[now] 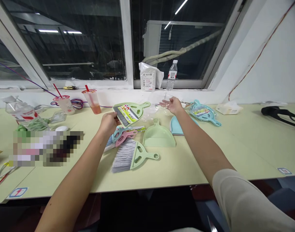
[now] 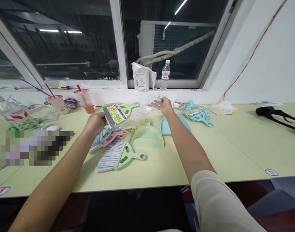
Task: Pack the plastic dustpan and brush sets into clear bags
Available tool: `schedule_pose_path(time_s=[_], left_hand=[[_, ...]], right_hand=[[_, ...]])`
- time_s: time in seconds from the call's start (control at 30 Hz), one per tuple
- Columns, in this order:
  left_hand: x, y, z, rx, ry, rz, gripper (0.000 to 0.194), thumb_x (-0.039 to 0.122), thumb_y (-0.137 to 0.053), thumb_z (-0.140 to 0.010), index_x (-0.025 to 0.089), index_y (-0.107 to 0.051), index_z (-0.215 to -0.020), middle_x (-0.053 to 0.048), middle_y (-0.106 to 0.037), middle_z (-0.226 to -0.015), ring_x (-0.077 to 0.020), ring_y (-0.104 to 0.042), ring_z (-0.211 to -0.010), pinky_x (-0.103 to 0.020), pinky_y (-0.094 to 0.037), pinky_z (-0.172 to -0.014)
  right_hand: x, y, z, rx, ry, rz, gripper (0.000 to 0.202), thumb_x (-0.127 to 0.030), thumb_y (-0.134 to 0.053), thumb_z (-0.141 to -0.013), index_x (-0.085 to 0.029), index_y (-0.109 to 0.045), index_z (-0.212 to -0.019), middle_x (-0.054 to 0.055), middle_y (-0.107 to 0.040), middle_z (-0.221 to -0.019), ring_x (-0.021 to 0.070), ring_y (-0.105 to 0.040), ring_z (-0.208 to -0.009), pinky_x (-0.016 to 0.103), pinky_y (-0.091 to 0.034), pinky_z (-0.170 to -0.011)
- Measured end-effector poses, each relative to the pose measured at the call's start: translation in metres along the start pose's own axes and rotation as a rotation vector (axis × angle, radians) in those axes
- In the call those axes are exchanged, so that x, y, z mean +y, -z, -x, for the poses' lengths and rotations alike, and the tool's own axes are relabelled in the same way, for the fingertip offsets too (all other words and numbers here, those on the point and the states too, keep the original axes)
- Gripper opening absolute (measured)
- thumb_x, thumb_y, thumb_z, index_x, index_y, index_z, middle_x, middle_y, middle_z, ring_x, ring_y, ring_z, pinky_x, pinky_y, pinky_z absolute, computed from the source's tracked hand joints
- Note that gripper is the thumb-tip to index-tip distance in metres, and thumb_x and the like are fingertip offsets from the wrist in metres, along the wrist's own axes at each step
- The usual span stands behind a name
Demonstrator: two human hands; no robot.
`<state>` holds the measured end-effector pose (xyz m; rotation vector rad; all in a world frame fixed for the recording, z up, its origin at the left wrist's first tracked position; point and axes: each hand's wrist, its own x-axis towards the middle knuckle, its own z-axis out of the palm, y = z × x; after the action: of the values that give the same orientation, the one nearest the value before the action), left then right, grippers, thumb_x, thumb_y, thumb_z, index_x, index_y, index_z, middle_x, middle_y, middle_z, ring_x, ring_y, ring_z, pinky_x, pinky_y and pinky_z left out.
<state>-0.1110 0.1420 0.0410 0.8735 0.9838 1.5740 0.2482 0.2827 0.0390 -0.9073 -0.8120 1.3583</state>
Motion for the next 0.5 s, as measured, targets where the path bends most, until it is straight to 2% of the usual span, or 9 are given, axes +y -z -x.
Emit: schedule_pose_path(time_s=[0.07,0.23,0.33,0.5], left_hand=[[-0.003,-0.006,0.005,-0.034,0.035,-0.01,0.02,0.008,-0.054,-0.083,0.005,-0.069,-0.097,-0.016,-0.076,-0.083,-0.0289,-0.077,-0.085,-0.046,-0.066,-0.079],[-0.015,-0.018,0.019,-0.11,0.114,-0.054,0.024,0.009,-0.058,-0.082,0.003,-0.071,-0.101,-0.018,-0.076,-0.084,-0.0314,-0.078,-0.08,-0.048,-0.066,-0.075],[-0.017,-0.023,0.026,-0.106,0.162,-0.07,0.025,0.009,-0.058,-0.082,0.002,-0.072,-0.101,-0.019,-0.076,-0.081,-0.0329,-0.078,-0.078,-0.048,-0.066,-0.072],[-0.013,-0.023,0.029,-0.101,0.169,-0.118,0.024,0.009,-0.058,-0.081,0.002,-0.072,-0.099,-0.018,-0.075,-0.079,-0.0324,-0.077,-0.076,-0.046,-0.066,-0.068]], right_hand=[[-0.008,0.013,0.029,-0.106,-0.016,0.032,0.011,-0.015,-0.056,-0.082,-0.021,-0.047,-0.082,0.015,-0.076,-0.097,0.03,-0.076,-0.085,0.041,-0.062,-0.069],[-0.018,0.038,0.092,-0.174,-0.012,0.143,0.01,-0.013,-0.059,-0.088,-0.02,-0.053,-0.084,0.017,-0.079,-0.101,0.0321,-0.078,-0.09,0.047,-0.062,-0.079],[-0.024,0.047,0.108,-0.196,0.031,0.128,0.009,-0.012,-0.061,-0.088,-0.019,-0.058,-0.093,0.016,-0.08,-0.104,0.0317,-0.078,-0.092,0.046,-0.062,-0.079],[-0.027,0.056,0.111,-0.188,0.035,0.07,0.022,-0.012,-0.063,-0.084,-0.018,-0.062,-0.105,0.015,-0.079,-0.108,0.0316,-0.078,-0.093,0.044,-0.063,-0.076]])
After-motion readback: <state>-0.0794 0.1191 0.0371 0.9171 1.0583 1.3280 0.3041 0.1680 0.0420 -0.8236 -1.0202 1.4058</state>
